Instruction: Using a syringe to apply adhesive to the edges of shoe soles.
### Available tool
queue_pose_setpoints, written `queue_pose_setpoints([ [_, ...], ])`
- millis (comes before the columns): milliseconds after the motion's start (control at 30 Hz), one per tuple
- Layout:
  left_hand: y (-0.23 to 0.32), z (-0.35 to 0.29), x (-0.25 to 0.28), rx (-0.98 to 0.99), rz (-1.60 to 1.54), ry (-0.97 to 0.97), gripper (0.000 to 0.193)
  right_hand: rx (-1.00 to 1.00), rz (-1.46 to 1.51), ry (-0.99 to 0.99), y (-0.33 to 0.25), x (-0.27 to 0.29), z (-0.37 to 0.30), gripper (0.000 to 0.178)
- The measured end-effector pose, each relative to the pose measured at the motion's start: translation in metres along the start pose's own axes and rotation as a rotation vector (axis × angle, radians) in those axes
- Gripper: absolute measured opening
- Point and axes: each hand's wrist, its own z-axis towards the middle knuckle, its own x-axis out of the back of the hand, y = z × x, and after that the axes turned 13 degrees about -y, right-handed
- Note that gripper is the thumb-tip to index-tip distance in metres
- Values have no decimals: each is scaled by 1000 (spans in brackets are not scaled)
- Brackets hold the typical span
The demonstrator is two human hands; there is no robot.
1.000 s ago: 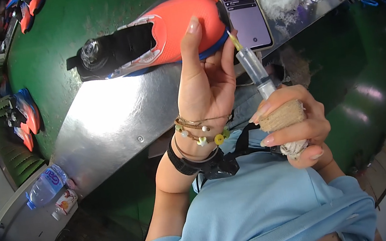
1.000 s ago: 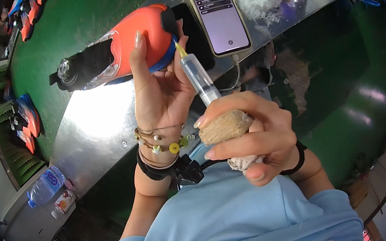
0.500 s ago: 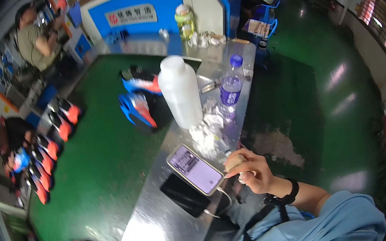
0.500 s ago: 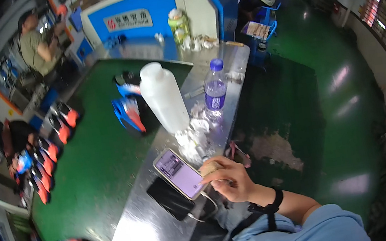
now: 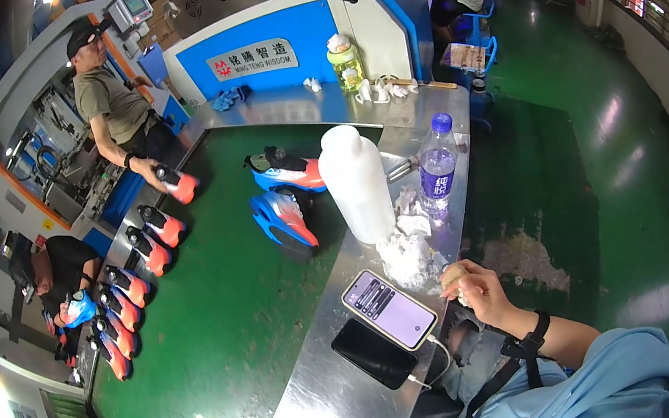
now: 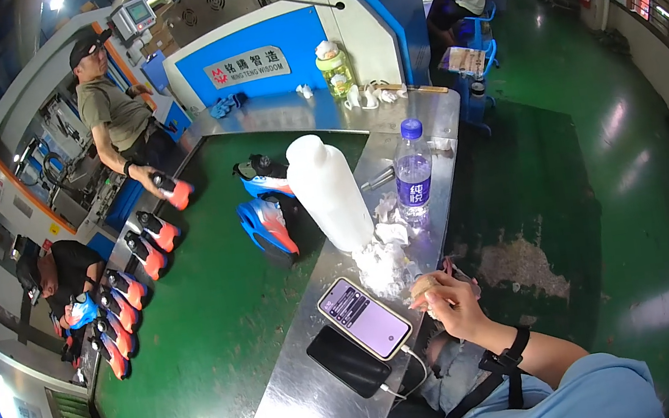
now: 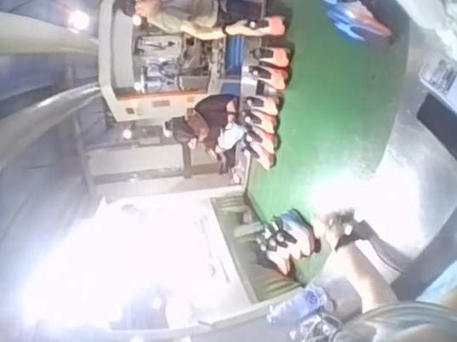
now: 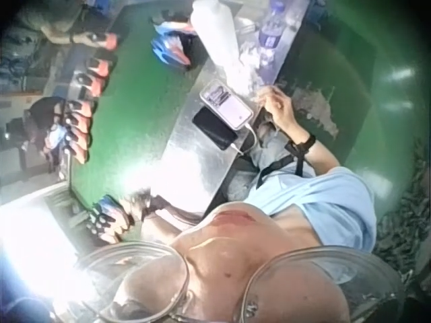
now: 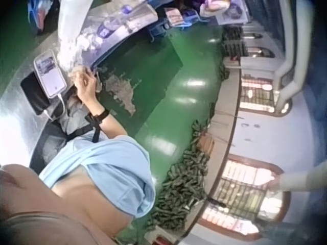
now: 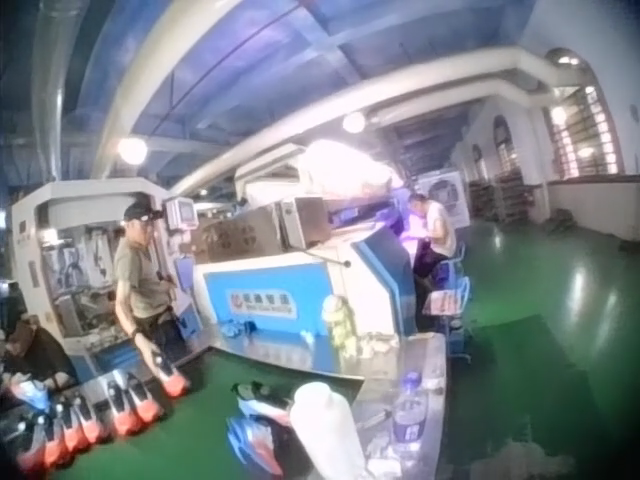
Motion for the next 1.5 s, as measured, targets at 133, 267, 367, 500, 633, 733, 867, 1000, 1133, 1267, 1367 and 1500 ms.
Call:
queue_pose_setpoints([
  [133,39,-32,-50,131,12,-78,58,87,-77,-12,-10,7,8,36],
  [267,68,23,-252,2,417,-380,87,162,-61,69,-15,20,6,40],
  [367,26,49,-310,101,510,-367,113,143,-78,-27,-12,9,13,48],
  [500,31,45,-391,90,626,-124,109,7,107,8,-3,11,-1,44],
  [633,45,55,-390,219,853,-82,77,51,70,33,-9,23,-5,45],
  [733,47,53,-354,151,969,-72,62,50,147,53,-16,29,-6,44],
  [867,60,22,-267,38,963,-99,46,128,159,10,-19,32,-6,43],
  [1000,85,-71,-176,310,301,-130,36,146,228,17,-20,30,-8,43],
  [1133,149,-243,-134,449,-168,113,15,172,121,-40,-4,35,-4,40],
  [1267,136,-399,-111,593,-413,278,35,132,112,-50,-4,29,3,41],
  [1367,162,-447,-121,655,-503,338,37,52,149,-39,2,23,1,40],
  [1500,164,-401,-98,411,-22,311,38,-236,275,156,-14,8,-3,41],
])
